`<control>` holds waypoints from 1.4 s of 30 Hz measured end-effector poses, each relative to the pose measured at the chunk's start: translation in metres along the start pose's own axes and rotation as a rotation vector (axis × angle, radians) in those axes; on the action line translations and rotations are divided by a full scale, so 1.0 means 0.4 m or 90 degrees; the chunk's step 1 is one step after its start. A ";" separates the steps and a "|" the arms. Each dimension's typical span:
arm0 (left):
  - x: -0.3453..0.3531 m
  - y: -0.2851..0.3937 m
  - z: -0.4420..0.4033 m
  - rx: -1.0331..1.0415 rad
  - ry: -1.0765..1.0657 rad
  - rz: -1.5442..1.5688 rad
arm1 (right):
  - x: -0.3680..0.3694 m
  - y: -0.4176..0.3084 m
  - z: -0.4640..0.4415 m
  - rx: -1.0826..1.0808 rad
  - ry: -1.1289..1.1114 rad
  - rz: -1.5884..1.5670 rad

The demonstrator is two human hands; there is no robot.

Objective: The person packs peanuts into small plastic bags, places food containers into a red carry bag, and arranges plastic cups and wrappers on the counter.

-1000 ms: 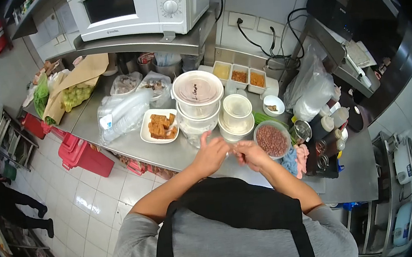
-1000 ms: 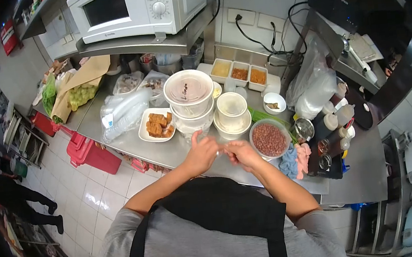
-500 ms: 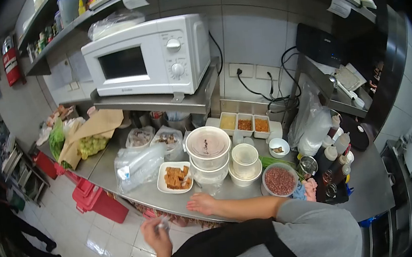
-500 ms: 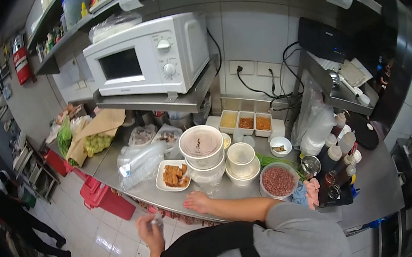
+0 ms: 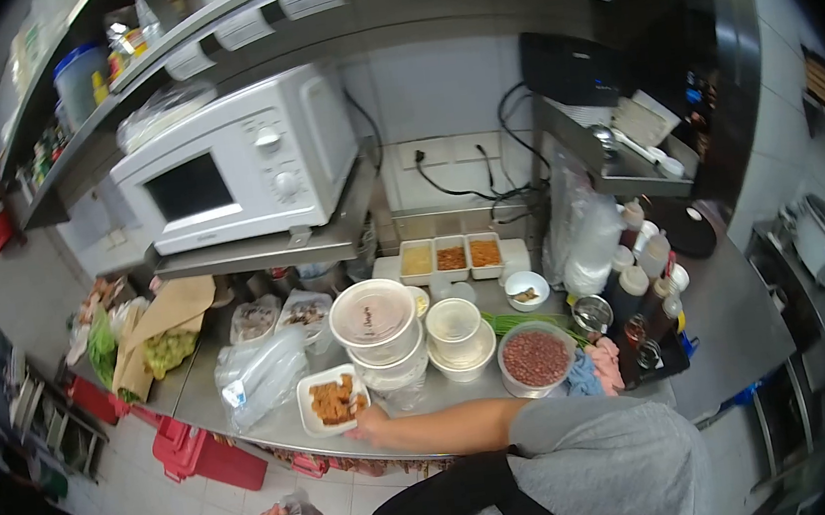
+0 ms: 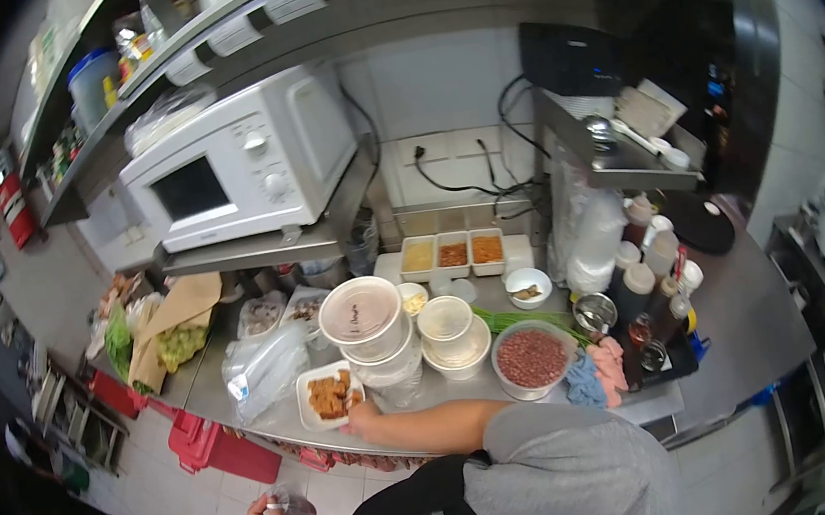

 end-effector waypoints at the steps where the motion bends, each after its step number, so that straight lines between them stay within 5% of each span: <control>1: -0.005 0.002 -0.014 0.015 0.002 0.000 | 0.005 0.018 0.026 0.019 -0.040 0.005; 13: 0.113 0.144 0.076 0.123 -0.042 0.017 | -0.307 0.097 0.585 0.023 -0.438 0.064; 19: 0.306 0.198 0.317 0.074 -0.151 0.109 | -0.701 0.111 0.829 -0.030 -0.338 0.057; 29: 0.516 0.306 0.589 0.040 -0.373 0.088 | -1.342 0.233 1.198 -0.059 0.167 -0.146; 37: 0.761 0.251 0.779 -0.298 -0.769 0.258 | -1.723 0.242 1.372 -0.144 0.421 -0.218; 40: 0.792 0.232 0.856 -0.226 -0.806 0.147 | -1.896 0.206 1.389 -0.112 0.491 -0.226; 42: 0.815 0.285 0.885 -0.068 -0.809 0.013 | -1.974 0.108 1.387 -0.150 0.503 -0.219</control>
Point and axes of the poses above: each hand's wrist, its own z-axis away from the middle knuckle, its own x-axis out of the palm, y = z × x, the point moved 8 cm from there along -z, towards the middle knuckle, and after that the axes turned 14 degrees about z, right-handed, at the moved point
